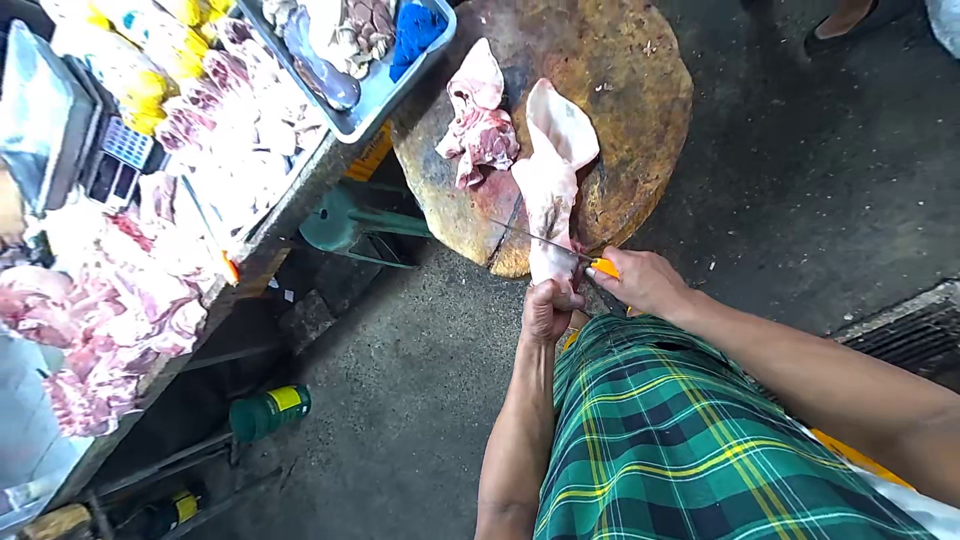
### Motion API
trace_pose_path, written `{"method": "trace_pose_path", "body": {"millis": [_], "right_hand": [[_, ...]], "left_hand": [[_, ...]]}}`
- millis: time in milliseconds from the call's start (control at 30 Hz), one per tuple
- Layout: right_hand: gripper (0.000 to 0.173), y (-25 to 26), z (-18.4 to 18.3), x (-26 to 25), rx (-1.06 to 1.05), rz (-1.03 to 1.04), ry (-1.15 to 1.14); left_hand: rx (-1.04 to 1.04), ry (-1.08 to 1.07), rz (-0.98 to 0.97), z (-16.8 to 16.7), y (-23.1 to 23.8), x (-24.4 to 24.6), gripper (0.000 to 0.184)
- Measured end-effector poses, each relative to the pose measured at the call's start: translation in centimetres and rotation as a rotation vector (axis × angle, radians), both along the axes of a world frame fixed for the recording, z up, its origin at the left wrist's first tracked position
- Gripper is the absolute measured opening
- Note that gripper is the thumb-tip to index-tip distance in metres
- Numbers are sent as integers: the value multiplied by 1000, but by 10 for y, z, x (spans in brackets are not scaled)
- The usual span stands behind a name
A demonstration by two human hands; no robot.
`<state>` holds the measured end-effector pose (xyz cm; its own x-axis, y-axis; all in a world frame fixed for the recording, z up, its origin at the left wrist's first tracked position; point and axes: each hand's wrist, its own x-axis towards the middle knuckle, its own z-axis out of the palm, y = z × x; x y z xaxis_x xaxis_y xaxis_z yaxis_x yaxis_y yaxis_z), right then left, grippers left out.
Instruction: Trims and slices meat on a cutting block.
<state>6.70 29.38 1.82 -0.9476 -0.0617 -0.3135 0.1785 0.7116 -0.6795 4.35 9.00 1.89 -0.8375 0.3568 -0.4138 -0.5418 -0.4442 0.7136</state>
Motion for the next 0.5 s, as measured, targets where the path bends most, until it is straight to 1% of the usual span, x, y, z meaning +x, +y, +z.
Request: {"method": "trace_pose_path", "body": {"millis": [67, 100, 133, 200, 267, 333, 367, 433, 500], "right_hand": [[46, 5, -9, -4, 28, -16, -112], [48, 8, -10, -6, 37, -28, -145], [48, 8, -7, -5, 34, -32, -129], [44, 2, 2, 5, 5, 3, -6], [41, -2, 2, 7, 18, 41, 27], [45, 4, -8, 2, 35, -16, -101], [47, 7, -10, 0, 41, -49, -140], [47, 5, -4, 6, 21, -78, -76], [43, -4, 7, 15, 1, -34, 20]], "left_hand": [[-12, 24, 7, 0, -1, 1, 47], [-18, 29, 12, 0, -1, -1, 49], [-28, 27, 19, -1, -1, -2, 51], [-33, 6, 15, -2, 0, -2, 54], [-26, -10, 20, -1, 2, -1, 50], [-40, -32, 52, 0, 5, 2, 43], [-32, -36, 66, 1, 6, 2, 45], [-16, -65, 117, 5, 9, 2, 43], [24, -110, 157, 9, 12, 4, 37]]}}
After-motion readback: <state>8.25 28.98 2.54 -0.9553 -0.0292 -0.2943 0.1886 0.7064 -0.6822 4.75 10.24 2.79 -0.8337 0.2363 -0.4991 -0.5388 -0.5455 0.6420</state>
